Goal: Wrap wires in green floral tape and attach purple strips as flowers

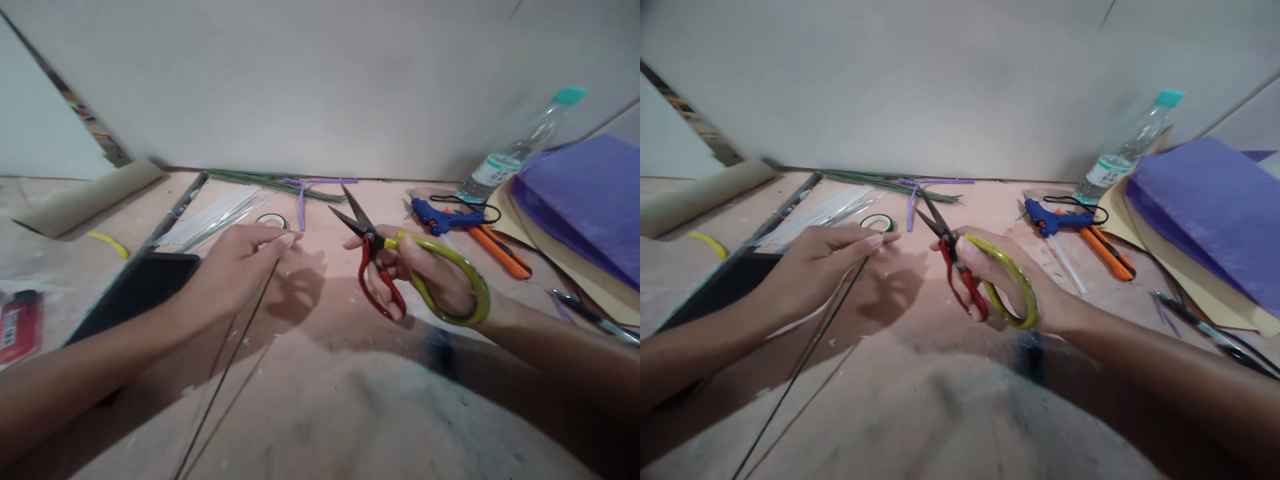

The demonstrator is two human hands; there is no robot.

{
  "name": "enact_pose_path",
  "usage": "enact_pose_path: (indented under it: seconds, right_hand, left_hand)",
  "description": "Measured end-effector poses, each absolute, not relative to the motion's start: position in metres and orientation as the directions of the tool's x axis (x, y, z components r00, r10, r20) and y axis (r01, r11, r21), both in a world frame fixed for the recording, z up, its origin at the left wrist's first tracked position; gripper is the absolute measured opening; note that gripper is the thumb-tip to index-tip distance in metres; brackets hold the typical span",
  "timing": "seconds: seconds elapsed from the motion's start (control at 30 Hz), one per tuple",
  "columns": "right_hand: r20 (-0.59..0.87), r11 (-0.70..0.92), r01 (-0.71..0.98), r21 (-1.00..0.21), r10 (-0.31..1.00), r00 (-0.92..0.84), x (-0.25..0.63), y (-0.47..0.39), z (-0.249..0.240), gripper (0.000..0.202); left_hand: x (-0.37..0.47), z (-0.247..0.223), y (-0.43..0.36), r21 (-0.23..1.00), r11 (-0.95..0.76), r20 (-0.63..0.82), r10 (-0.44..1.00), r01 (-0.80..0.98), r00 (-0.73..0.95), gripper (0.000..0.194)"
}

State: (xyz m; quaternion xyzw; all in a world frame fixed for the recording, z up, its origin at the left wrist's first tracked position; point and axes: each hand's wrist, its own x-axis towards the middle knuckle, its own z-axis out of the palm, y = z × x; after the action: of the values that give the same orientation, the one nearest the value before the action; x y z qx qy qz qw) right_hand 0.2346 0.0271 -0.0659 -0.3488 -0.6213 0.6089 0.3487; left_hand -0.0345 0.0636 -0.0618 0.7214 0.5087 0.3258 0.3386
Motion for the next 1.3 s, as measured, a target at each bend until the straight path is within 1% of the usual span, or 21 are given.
enact_pose_path:
  seconds: [0.03,0.1,0.13,0.17,0.27,0.3,0.33,0.43,0.53,0.63,0.73,0.8,0.83,0.9,0.93,0.97,1.0,1.07,1.1,1.17,1.3]
  right_hand:
    - [0.059,0.027,-0.066,-0.997,0.831,-0.553,0.233,0.028,-0.065,0.055]
    - [0.136,0.057,-0.147,-0.987,0.781,-0.61,0.228,0.026,-0.061,0.059]
    - [0.164,0.081,-0.16,-0.984,0.765,-0.623,0.225,0.024,-0.06,0.058]
    - [0.189,0.112,-0.161,-0.98,0.76,-0.622,0.221,0.021,-0.058,0.057]
    - [0.253,0.213,-0.136,-0.968,0.806,-0.535,0.211,0.009,-0.058,0.053]
    - [0.277,0.252,-0.118,-0.961,0.826,-0.491,0.21,0.005,-0.059,0.053]
    - [0.305,0.305,-0.076,-0.949,0.838,-0.452,0.21,0.001,-0.059,0.052]
    - [0.392,0.486,0.144,-0.862,0.819,-0.42,0.22,-0.005,-0.054,0.045]
    - [0.336,0.559,0.236,-0.795,0.729,-0.596,0.238,-0.003,-0.039,0.048]
    - [0.155,0.487,0.237,-0.84,0.635,-0.757,0.251,0.001,-0.029,0.051]
    - [0.166,0.465,0.213,-0.86,0.648,-0.744,0.255,0.003,-0.033,0.055]
    - [0.229,0.546,0.296,-0.784,0.697,-0.679,0.257,0.004,-0.04,0.051]
    - [0.247,0.601,0.379,-0.703,0.707,-0.662,0.258,0.004,-0.043,0.045]
    - [0.235,0.668,0.515,-0.537,0.704,-0.67,0.26,0.004,-0.047,0.033]
    - [0.214,0.668,0.537,-0.515,0.707,-0.674,0.26,0.004,-0.049,0.03]
    - [0.188,0.634,0.515,-0.577,0.716,-0.672,0.259,0.003,-0.051,0.029]
    - [0.157,0.565,0.454,-0.689,0.728,-0.668,0.257,0.0,-0.053,0.029]
    - [0.079,0.322,0.257,-0.911,0.748,-0.659,0.25,-0.008,-0.058,0.032]
    - [0.033,0.204,0.184,-0.962,0.75,-0.66,0.244,-0.013,-0.061,0.035]
    - [-0.011,0.088,0.136,-0.987,0.801,-0.599,0.234,-0.025,-0.067,0.043]
    - [0.045,0.114,0.132,-0.985,0.897,-0.441,0.223,-0.042,-0.07,0.053]
  left_hand:
    - [-0.037,-0.058,0.067,0.706,-0.38,0.239,0.922,0.597,0.305,0.026]
    - [-0.036,-0.05,0.064,0.548,-0.516,0.337,0.857,0.658,0.391,0.039]
    - [-0.033,-0.046,0.058,0.565,-0.542,0.325,0.839,0.622,0.436,0.042]
    - [-0.028,-0.044,0.05,0.636,-0.543,0.285,0.825,0.548,0.488,0.041]
    - [-0.009,-0.044,0.022,0.887,-0.367,0.136,0.787,0.279,0.601,0.029]
    - [-0.004,-0.046,0.015,0.93,-0.315,0.139,0.777,0.188,0.614,0.026]
    - [-0.001,-0.049,0.01,0.951,-0.276,0.138,0.778,0.136,0.613,0.032]
    - [-0.003,-0.053,0.008,0.96,-0.262,0.171,0.831,0.101,0.53,0.041]
    - [-0.012,-0.057,0.011,0.954,-0.283,0.215,0.874,0.098,0.435,0.041]
    - [-0.016,-0.064,0.01,0.965,-0.252,0.204,0.896,0.073,0.395,0.034]
    - [-0.012,-0.071,0.005,0.976,-0.215,0.192,0.925,0.036,0.327,0.037]
    - [-0.009,-0.072,0.004,0.981,-0.195,0.183,0.948,0.019,0.261,0.039]
    - [-0.008,-0.073,0.004,0.983,-0.183,0.175,0.957,0.016,0.233,0.039]
    - [-0.006,-0.073,0.004,0.987,-0.157,0.15,0.967,0.017,0.207,0.037]
    - [-0.006,-0.074,0.003,0.99,-0.143,0.136,0.967,0.02,0.214,0.036]
    - [-0.005,-0.075,0.003,0.991,-0.128,0.12,0.965,0.022,0.233,0.037]
    - [-0.005,-0.076,0.002,0.993,-0.114,0.104,0.96,0.023,0.261,0.039]
    - [-0.004,-0.078,-0.002,0.996,-0.087,0.075,0.943,0.022,0.323,0.041]
    - [-0.004,-0.078,-0.005,0.997,-0.08,0.066,0.931,0.023,0.358,0.043]
    - [-0.004,-0.078,-0.01,0.998,-0.057,0.045,0.9,0.014,0.434,0.046]
    - [-0.006,-0.076,-0.015,0.993,0.097,-0.038,0.808,-0.069,0.588,0.039]
